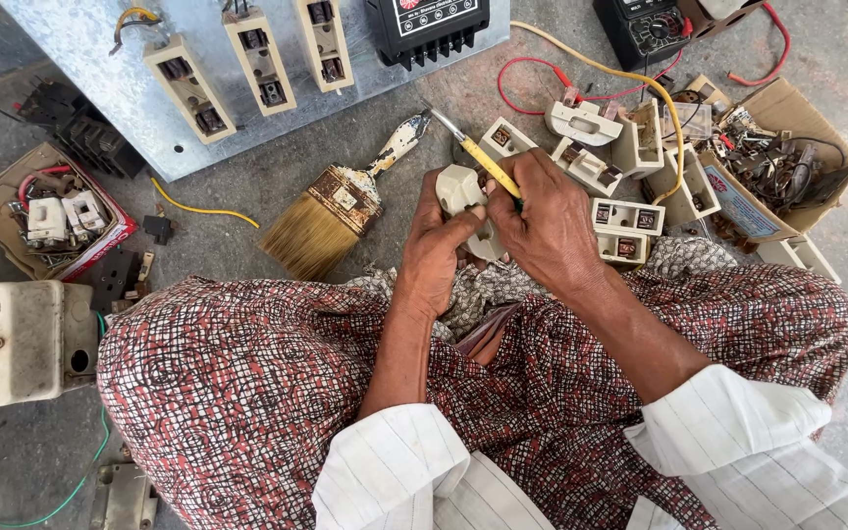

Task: The person disassembles and cleans electrical fuse holders using a screwdriver and a paintbrush before working on a switch box and various control components. They handle the parts by hand, using pliers and a screwdriver to manipulate wires and internal elements of the electrical units.

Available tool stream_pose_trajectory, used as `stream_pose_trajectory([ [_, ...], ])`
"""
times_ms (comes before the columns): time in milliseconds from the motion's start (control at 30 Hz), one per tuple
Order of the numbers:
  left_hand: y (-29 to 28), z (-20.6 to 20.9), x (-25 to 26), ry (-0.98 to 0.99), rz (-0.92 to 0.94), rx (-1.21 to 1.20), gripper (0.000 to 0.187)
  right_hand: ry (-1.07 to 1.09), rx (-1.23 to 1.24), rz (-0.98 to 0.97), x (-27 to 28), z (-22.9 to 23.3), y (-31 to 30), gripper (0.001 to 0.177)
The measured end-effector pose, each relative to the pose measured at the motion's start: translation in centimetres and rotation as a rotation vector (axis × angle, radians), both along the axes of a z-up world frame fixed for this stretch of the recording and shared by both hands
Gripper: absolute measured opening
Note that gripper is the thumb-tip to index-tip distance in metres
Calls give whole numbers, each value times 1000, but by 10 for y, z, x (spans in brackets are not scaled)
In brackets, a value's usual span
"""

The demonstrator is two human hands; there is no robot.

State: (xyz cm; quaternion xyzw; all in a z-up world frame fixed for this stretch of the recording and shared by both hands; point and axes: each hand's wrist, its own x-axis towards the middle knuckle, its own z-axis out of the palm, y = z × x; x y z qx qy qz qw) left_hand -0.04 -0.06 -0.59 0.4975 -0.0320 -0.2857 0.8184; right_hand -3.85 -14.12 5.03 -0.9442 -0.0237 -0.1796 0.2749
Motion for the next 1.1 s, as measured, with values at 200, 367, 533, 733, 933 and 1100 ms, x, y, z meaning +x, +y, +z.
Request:
stream_pose_trajectory([
  [200,-7,-13,0,-10,28,-160,56,24,0,-48,-1,-2,1,14],
  [367,-5,-22,0,-32,59,-219,60,42,73,-80,-2,-7,6,17],
  [533,-5,-25,2,70,95,-487,40,9,139,-52,-7,-6,13,15],
  [733,-4,-16,1,140,144,-533,36,151,324,-221,-6,-4,24,16],
  [933,3,-8,2,115,166,-571,32,42,292,-126,-1,0,17,41],
  [1100,6,1,4,145,180,-618,34,455,203,-323,6,7,5,80],
])
